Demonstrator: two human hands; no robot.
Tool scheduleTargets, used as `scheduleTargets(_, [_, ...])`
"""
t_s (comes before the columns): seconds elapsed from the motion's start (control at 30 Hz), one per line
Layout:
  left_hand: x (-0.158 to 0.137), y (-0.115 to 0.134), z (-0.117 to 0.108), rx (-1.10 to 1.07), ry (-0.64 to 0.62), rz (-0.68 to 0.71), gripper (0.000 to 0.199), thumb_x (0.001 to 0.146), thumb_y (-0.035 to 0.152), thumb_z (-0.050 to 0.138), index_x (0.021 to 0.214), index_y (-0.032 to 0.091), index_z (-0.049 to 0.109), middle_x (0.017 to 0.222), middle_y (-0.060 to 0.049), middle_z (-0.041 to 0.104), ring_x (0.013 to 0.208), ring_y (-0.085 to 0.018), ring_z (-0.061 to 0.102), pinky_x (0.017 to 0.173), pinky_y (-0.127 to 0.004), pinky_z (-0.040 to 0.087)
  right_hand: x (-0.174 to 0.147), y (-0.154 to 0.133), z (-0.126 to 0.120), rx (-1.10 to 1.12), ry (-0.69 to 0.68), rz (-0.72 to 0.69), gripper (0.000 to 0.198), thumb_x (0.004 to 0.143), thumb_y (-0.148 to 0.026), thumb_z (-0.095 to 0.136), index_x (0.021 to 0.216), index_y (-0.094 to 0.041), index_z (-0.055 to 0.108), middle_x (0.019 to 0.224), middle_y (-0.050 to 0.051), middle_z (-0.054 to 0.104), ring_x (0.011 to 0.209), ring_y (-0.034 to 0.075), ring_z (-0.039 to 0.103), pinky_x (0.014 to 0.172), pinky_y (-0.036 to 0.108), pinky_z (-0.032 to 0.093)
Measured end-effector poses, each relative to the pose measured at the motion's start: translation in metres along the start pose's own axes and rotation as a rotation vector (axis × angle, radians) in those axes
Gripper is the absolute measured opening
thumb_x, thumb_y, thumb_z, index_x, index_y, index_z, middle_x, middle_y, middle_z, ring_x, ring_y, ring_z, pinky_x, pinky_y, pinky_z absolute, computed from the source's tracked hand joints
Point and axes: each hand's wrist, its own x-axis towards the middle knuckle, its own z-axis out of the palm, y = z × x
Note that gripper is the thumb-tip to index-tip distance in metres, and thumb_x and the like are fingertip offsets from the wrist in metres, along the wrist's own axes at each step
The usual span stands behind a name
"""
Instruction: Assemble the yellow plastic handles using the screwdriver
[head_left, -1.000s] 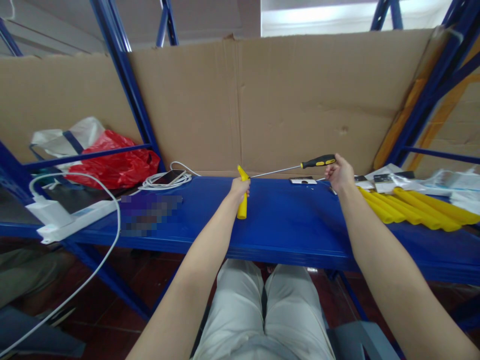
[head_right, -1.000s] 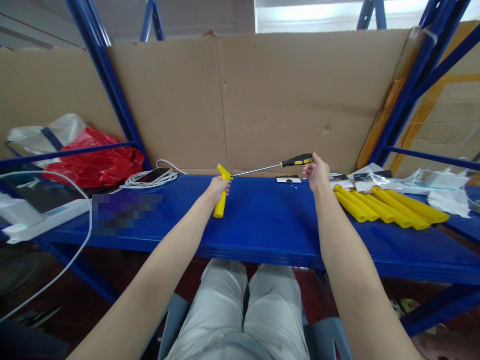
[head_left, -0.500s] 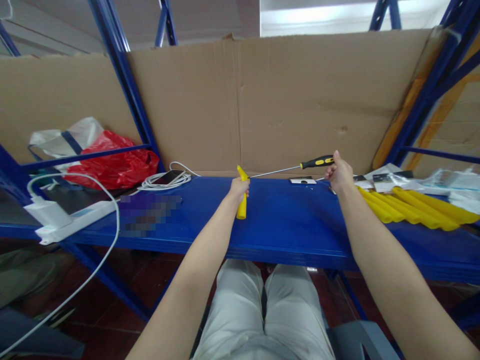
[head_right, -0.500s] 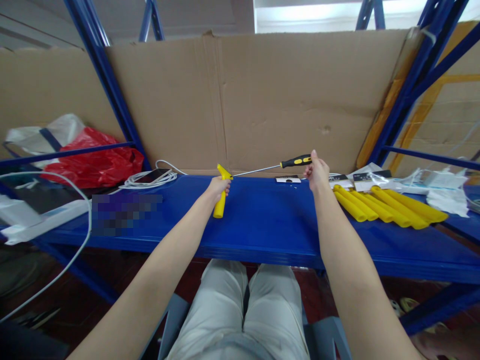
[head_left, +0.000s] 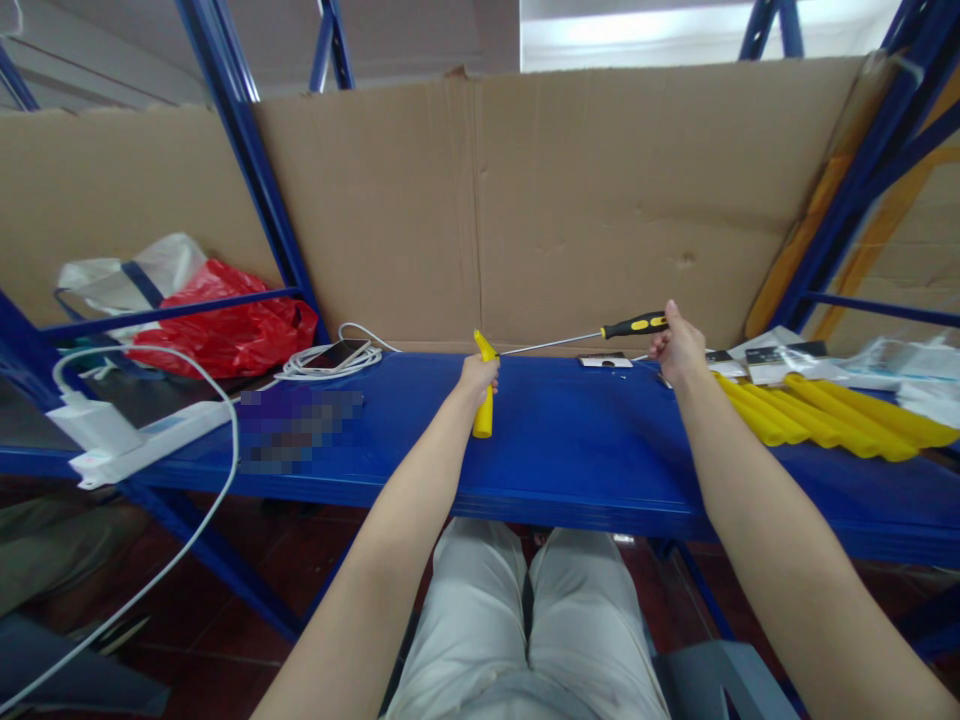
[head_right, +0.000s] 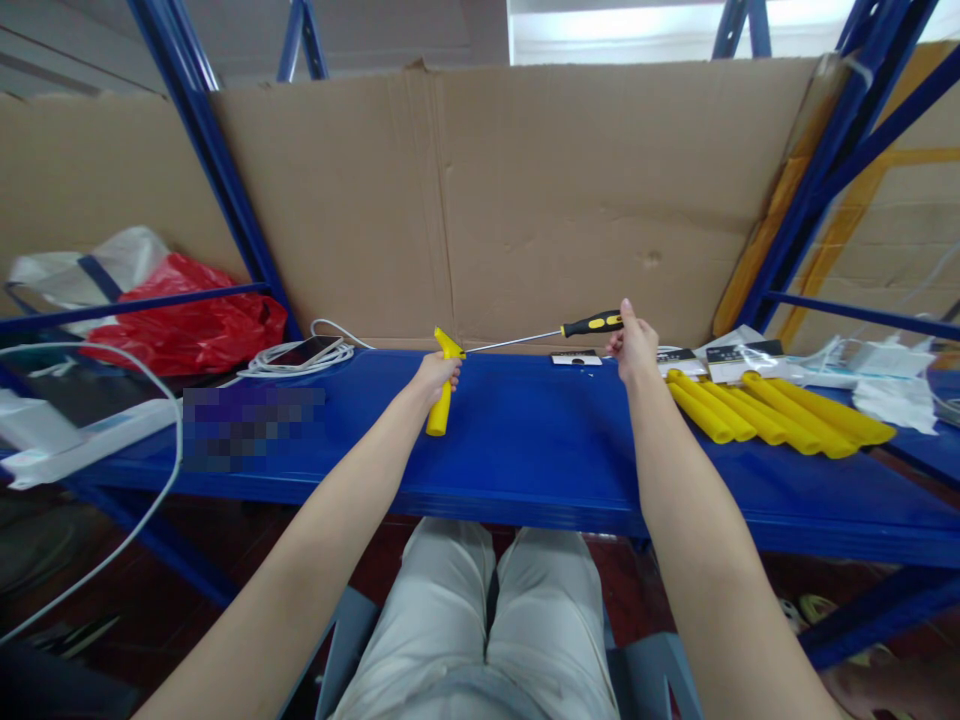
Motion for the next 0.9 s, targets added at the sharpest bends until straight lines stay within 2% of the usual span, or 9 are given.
scheduleTargets(0.2, [0.0037,-0.002,0.0004,-0.001,0.002,-0.002,0.007,0.079,0.008,0.055,0.083,0.013,0.057,0.045,0.008,0.039,0.035,-0.005,0.036,0.039,-0.017,0.031,0.0011,0.0012,-0.0012,-0.021,0.018,0.004,0.044,0.071,-0.055,0.069,0.068,-0.023,0.039,0.037,-0.011,0.037,0.028,0.007,0.04,0.027,0.014,0.034])
scheduleTargets(0.33, [0.0024,-0.0017,0.0006,0.004,0.002,0.004,0.008,0.079,0.007,0.055,0.083,0.014,0.057,0.045,0.008,0.038,0.034,-0.005,0.035,0.039,-0.017,0.031,-0.0005,0.0008,-0.0014,-0.042,0.03,0.044,0.042,0.073,-0.056,0.066,0.071,-0.022,0.041,0.039,-0.009,0.044,0.031,0.009,0.048,0.027,0.015,0.036])
scheduleTargets(0.53, [-0.0011,-0.0001,0.0006,-0.001,-0.016,0.01,0.008,0.082,0.006,0.051,0.081,0.013,0.056,0.045,0.008,0.038,0.034,-0.005,0.035,0.039,-0.017,0.03,-0.0034,-0.0015,0.0018,0.029,-0.013,0.047,0.037,0.072,-0.043,0.072,0.073,-0.021,0.042,0.042,-0.009,0.048,0.041,0.012,0.059,0.033,0.014,0.043])
scheduleTargets(0.77, [-0.0012,0.0003,0.0003,-0.011,-0.007,-0.002,0.009,0.081,0.005,0.053,0.078,0.014,0.055,0.045,0.008,0.038,0.034,-0.004,0.034,0.039,-0.017,0.03,-0.0054,-0.0026,0.0028,-0.008,0.003,0.088,0.034,0.077,-0.038,0.07,0.072,-0.021,0.04,0.042,-0.009,0.047,0.041,0.012,0.059,0.034,0.015,0.045])
scheduleTargets(0.9, [-0.0002,-0.0004,0.0004,-0.017,0.002,-0.007,0.009,0.079,0.006,0.055,0.077,0.014,0.055,0.045,0.008,0.038,0.034,-0.005,0.035,0.04,-0.017,0.031,-0.0036,-0.0008,0.0011,-0.037,0.006,0.099,0.039,0.073,-0.042,0.072,0.073,-0.023,0.039,0.042,-0.009,0.046,0.037,0.011,0.055,0.032,0.016,0.043])
